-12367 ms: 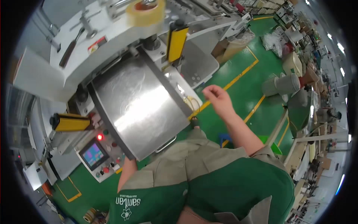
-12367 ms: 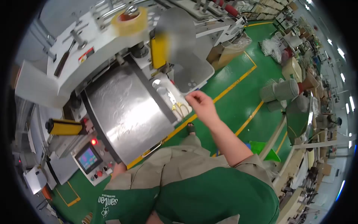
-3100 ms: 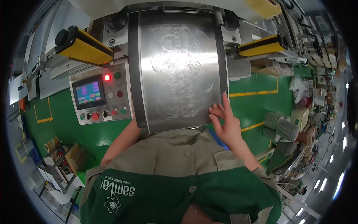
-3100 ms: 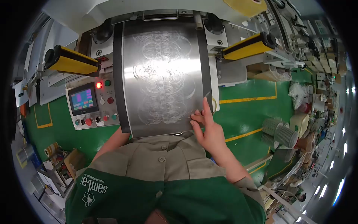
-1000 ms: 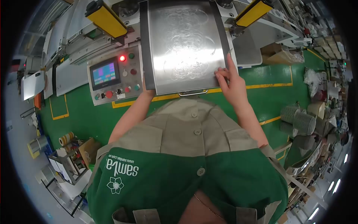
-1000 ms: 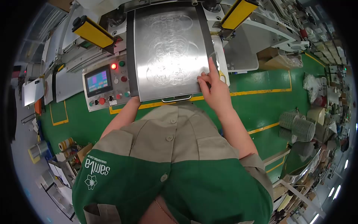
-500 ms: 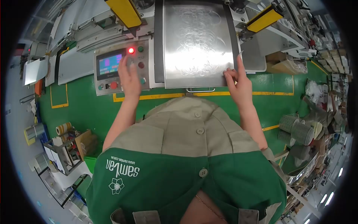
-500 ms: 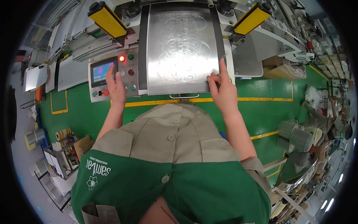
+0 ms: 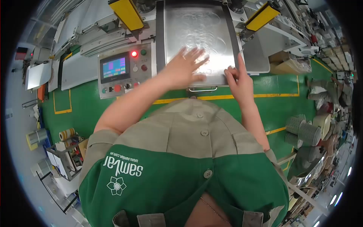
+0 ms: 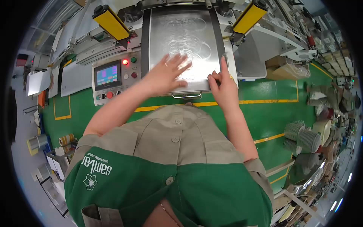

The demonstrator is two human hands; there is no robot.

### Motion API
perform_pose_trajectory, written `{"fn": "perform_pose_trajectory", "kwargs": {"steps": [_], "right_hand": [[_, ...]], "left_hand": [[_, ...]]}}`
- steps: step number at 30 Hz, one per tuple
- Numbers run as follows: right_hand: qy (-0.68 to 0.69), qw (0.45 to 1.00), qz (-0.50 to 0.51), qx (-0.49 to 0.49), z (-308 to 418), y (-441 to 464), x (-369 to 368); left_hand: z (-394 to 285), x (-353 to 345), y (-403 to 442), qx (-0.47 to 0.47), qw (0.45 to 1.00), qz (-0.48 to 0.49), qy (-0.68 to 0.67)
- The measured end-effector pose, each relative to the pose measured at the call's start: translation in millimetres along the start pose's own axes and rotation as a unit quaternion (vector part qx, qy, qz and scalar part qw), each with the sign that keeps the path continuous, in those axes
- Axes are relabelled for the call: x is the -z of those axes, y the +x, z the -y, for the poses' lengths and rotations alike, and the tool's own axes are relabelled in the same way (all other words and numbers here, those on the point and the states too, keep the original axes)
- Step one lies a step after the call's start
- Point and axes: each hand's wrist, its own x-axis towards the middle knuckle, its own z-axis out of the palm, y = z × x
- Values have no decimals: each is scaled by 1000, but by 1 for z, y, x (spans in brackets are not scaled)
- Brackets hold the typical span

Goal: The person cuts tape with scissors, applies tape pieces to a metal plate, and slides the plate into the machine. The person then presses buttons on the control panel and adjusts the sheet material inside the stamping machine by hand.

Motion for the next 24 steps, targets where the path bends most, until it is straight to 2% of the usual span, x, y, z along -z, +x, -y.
{"fn": "perform_pose_trajectory", "kwargs": {"steps": [3, 6, 10, 13, 15, 17, 19, 20, 22, 23, 24], "right_hand": [[-6, 1000, -11, 1, -1, -1, -1], [4, 1000, -23, 8, -3, -1, -2], [-10, 1000, -13, -24, -3, -3, -4], [91, 995, -40, -14, -9, -5, -5], [121, 990, -64, -30, -6, -11, 2], [127, 985, -116, -19, -8, -19, 8], [155, 977, -141, -27, -5, -28, 16], [154, 977, -148, -26, -8, -34, 19], [106, 983, -135, -57, 0, -45, 29], [102, 984, -135, -59, -1, -50, 31], [99, 984, -134, -61, -3, -54, 32]], "left_hand": [[45, -3, 30, 101, 993, -5, 62], [75, -5, 53, 171, 984, -14, 49], [55, -11, 79, 233, 972, -16, 36], [19, -16, 79, 172, 984, -21, 31], [-10, -10, 63, 122, 992, 8, 40], [-30, -25, 41, 44, 998, -36, 3], [-59, -14, 9, -46, 998, -13, -51], [-69, -15, -8, -94, 990, -62, -86], [-75, 0, -25, -171, 959, 56, -217], [-76, 30, -30, -104, 898, 211, -371], [-73, 31, -37, -101, 898, 164, -396]]}}
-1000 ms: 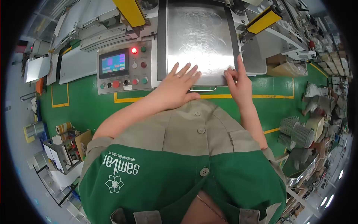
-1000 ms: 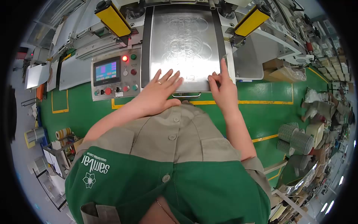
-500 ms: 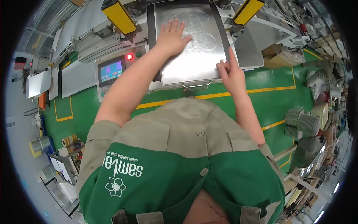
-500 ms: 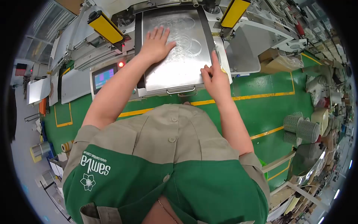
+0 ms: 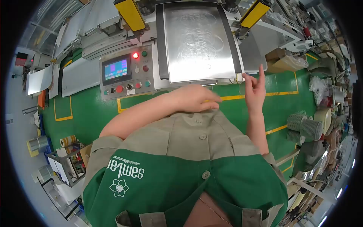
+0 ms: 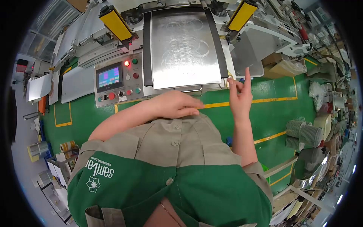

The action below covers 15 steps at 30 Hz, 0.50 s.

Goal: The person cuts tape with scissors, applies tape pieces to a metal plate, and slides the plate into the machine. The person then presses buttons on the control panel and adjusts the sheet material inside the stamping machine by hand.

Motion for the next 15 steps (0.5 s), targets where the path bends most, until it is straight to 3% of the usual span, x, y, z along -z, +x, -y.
{"fn": "perform_pose_trajectory", "kwargs": {"steps": [1, 3, 6, 7, 15], "right_hand": [[-1, 1000, 2, -2, -3, -3, 2], [-9, 1000, -9, -3, -2, -10, 0], [-15, 1000, -9, -9, 5, -16, -1], [-17, 1000, -5, -13, 9, -18, -2], [0, 1000, -21, -2, 10, -23, 3]], "left_hand": [[-1, 4, -5, -80, 988, -121, 53], [13, 15, -7, -27, 944, -232, 232], [61, 22, 0, 219, 889, -230, 330], [66, 34, 5, 240, 883, -192, 354], [122, 111, 73, 306, 853, -256, 338]]}}
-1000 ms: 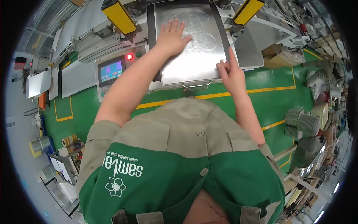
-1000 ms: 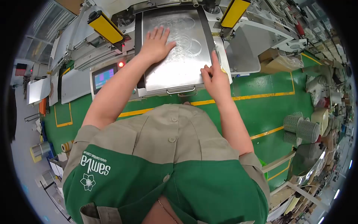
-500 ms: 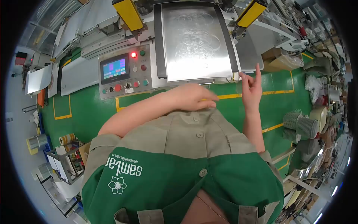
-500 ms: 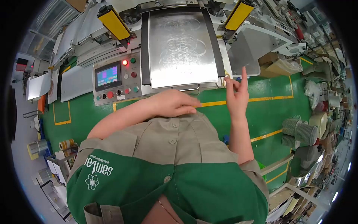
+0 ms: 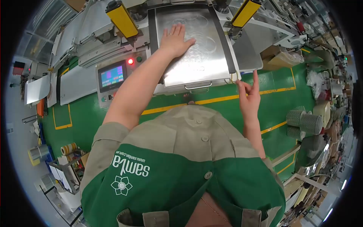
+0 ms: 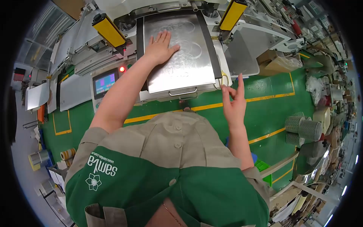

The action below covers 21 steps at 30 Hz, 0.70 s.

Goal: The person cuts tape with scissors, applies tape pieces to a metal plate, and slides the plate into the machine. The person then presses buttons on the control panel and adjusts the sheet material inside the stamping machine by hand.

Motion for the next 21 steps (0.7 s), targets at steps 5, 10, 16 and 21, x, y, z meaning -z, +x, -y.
{"fn": "perform_pose_trajectory", "kwargs": {"steps": [5, 10, 16, 21], "right_hand": [[-18, 999, -22, -15, -12, -8, 18], [-45, 997, -38, -44, -20, -11, 31], [-22, 998, -2, -55, -23, 2, 21], [1, 999, 32, -24, -13, 25, 8]], "left_hand": [[13, 2, 45, 38, 999, -17, 1], [4, 1, 43, 44, 999, -7, 19], [-61, 1, -16, -88, 996, 22, 17], [-93, -4, -71, -240, 969, 24, -61]]}}
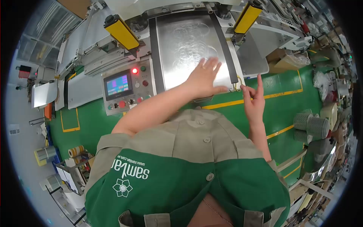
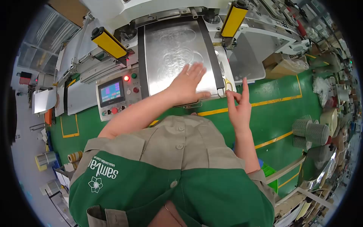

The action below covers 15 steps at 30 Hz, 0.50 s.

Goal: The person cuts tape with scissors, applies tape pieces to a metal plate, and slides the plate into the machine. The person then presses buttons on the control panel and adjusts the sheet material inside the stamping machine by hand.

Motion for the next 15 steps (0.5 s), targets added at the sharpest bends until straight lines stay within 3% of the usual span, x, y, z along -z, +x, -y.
{"fn": "perform_pose_trajectory", "kwargs": {"steps": [5, 7, 10, 12, 15], "right_hand": [[-3, 999, -9, 32, 8, 12, -8], [-19, 1000, 0, 17, 12, 10, -5], [-37, 999, -6, 7, 4, -3, -2], [-59, 998, -8, 10, 3, -15, 3], [-115, 993, -9, -16, 8, -34, 7]], "left_hand": [[-10, 16, -49, -95, 985, 46, -136], [-1, 25, -69, -121, 957, 49, -261], [1, 44, -103, 43, 904, 14, -426], [8, 46, -123, 84, 917, -72, -382], [12, 38, -139, 163, 877, -168, -419]]}}
